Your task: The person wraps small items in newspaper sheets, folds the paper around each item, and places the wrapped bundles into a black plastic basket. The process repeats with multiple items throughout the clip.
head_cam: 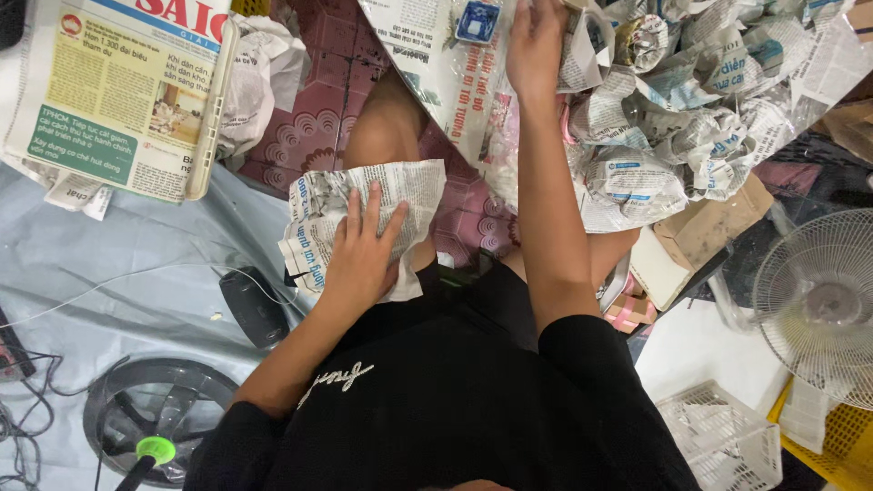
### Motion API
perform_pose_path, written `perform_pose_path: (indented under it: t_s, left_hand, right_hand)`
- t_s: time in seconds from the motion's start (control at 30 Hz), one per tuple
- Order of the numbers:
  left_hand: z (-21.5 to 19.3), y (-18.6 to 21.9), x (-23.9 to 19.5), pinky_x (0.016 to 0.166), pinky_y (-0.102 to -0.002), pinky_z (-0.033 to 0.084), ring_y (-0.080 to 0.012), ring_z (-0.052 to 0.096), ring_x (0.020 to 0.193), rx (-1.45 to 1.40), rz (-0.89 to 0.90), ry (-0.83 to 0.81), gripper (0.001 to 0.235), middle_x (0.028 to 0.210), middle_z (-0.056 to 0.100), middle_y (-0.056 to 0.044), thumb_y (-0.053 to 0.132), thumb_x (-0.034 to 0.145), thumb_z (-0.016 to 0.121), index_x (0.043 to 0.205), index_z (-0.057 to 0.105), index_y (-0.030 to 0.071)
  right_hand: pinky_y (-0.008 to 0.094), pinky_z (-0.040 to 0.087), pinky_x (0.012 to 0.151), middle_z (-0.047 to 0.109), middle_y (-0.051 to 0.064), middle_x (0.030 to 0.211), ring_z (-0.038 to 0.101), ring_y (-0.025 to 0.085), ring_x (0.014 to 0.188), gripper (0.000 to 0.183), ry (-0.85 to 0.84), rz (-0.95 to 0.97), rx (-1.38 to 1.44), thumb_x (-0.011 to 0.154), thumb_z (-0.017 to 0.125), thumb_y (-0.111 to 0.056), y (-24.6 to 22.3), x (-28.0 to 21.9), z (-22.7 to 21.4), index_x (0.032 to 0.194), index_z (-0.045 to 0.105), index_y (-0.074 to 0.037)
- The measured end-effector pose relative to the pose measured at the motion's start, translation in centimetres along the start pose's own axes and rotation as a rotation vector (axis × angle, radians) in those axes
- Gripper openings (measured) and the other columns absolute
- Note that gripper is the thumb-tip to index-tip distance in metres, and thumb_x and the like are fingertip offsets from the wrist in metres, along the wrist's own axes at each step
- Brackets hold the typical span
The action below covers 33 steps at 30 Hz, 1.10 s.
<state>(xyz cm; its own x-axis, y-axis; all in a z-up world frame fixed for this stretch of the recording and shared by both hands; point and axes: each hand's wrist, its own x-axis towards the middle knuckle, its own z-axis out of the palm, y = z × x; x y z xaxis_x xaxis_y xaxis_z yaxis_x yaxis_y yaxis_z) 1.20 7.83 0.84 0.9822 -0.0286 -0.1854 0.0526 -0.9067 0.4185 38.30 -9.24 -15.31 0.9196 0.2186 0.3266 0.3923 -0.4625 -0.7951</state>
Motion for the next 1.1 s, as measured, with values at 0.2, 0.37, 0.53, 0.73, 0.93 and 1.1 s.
perform_pose_path:
  t_s: [0.2, 0.37, 0.53, 0.73, 0.93, 1.1]
  left_hand:
    - [0.5, -0.1, -0.1, 0.109, -0.057, 0.038, -0.053, 0.026, 0.148, 0.03, 0.009, 0.019, 0.097, 0.164, 0.022, -0.028, 0.024, 0.069, 0.085, 0.155, 0.041, 0.017]
    - [0.7, -0.2, -0.2, 0.109, -0.06, 0.037, -0.0539, 0.026, 0.148, -0.026, 0.0, 0.026, 0.095, 0.163, 0.021, -0.027, 0.027, 0.07, 0.085, 0.154, 0.042, 0.018]
    - [1.1, -0.3, -0.8, 0.109, -0.061, 0.036, -0.054, 0.026, 0.148, -0.103, 0.037, 0.134, 0.079, 0.164, 0.022, -0.027, 0.042, 0.084, 0.08, 0.151, 0.047, 0.015]
    - [1.5, 0.1, -1.3, 0.11, -0.061, 0.036, -0.0472, 0.029, 0.148, -0.002, 0.044, 0.147, 0.077, 0.164, 0.023, -0.023, 0.044, 0.082, 0.077, 0.149, 0.051, 0.016]
    - [4.1, 0.1, -2.5, 0.117, -0.057, 0.037, -0.034, 0.048, 0.138, 0.144, 0.085, 0.147, 0.064, 0.141, 0.055, -0.012, 0.013, 0.079, 0.073, 0.141, 0.061, 0.018]
    - [2.8, -1.4, -4.9, 0.11, -0.049, 0.042, -0.0295, 0.057, 0.125, -0.072, 0.255, 0.11, 0.046, 0.13, 0.065, -0.011, 0.01, 0.09, 0.067, 0.136, 0.063, 0.011]
  right_hand:
    - [0.035, 0.056, 0.083, 0.066, 0.017, 0.109, 0.067, 0.022, 0.092, 0.026, -0.058, 0.098, 0.209, 0.107, 0.06, -0.011, -3.2, 0.2, -1.0, 0.127, 0.065, 0.004]
    - [0.031, 0.058, 0.089, 0.067, 0.013, 0.115, 0.072, 0.018, 0.102, 0.025, -0.073, 0.047, 0.313, 0.108, 0.061, -0.011, -6.7, -0.2, -2.5, 0.127, 0.065, 0.004]
    - [0.03, 0.061, 0.09, 0.062, 0.013, 0.121, 0.073, 0.019, 0.106, 0.019, -0.128, -0.079, 0.255, 0.106, 0.069, -0.003, -12.6, -1.1, -4.8, 0.122, 0.069, 0.006]
    - [0.028, 0.065, 0.077, 0.061, 0.01, 0.118, 0.07, 0.017, 0.095, 0.024, -0.25, -0.151, 0.296, 0.094, 0.086, 0.003, -21.9, -7.1, -8.2, 0.102, 0.063, 0.001]
    - [0.035, 0.056, 0.079, 0.068, 0.008, 0.109, 0.069, 0.022, 0.093, 0.038, -0.572, -0.299, 0.291, 0.082, 0.09, -0.007, -26.8, -16.2, -8.3, 0.109, 0.063, -0.003]
    - [0.037, 0.057, 0.084, 0.068, 0.009, 0.107, 0.07, 0.029, 0.097, 0.026, -0.602, -0.352, 0.147, 0.085, 0.083, -0.007, -26.3, -20.1, -8.5, 0.109, 0.072, -0.007]
